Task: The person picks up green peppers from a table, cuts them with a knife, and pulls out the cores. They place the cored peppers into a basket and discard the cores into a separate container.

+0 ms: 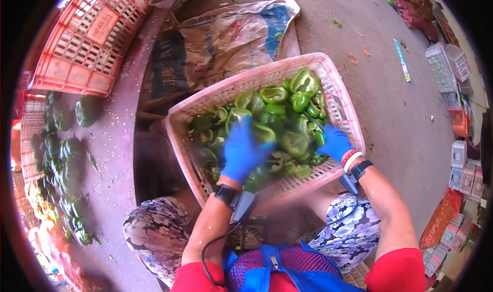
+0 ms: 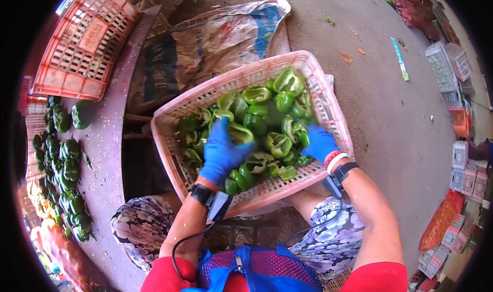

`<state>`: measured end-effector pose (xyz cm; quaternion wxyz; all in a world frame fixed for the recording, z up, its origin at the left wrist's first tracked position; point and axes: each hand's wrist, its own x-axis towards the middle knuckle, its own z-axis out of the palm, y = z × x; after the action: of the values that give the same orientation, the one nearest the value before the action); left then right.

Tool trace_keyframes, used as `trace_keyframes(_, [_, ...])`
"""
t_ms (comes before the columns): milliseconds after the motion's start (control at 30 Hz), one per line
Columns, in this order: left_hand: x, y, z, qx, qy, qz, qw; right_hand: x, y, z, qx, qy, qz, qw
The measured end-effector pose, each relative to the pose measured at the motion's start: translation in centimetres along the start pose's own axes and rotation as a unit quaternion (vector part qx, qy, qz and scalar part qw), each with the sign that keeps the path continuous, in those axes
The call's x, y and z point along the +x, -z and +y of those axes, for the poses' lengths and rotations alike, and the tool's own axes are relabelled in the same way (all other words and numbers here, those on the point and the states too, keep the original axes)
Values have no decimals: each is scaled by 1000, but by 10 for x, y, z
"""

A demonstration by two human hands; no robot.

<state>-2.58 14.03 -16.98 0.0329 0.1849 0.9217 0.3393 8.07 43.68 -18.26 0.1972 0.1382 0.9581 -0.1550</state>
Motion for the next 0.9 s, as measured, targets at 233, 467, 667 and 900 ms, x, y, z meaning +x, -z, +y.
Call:
trace_keyframes(233, [-10,33,-104,398,-34,28,917,-3,23,2,57,-37,-52,996])
trace_keyframes(467, [-13,63,-41,359,165,-161,904,-21,46,-5,203,-154,-146,956])
trace_keyframes(667, [12,60,-76,331,141,-76,930,-16,30,-3,92,-141,-110,980])
trace_keyframes(900, [2,16,-121,363,-14,23,932,-22,29,9,264,-183,-108,941])
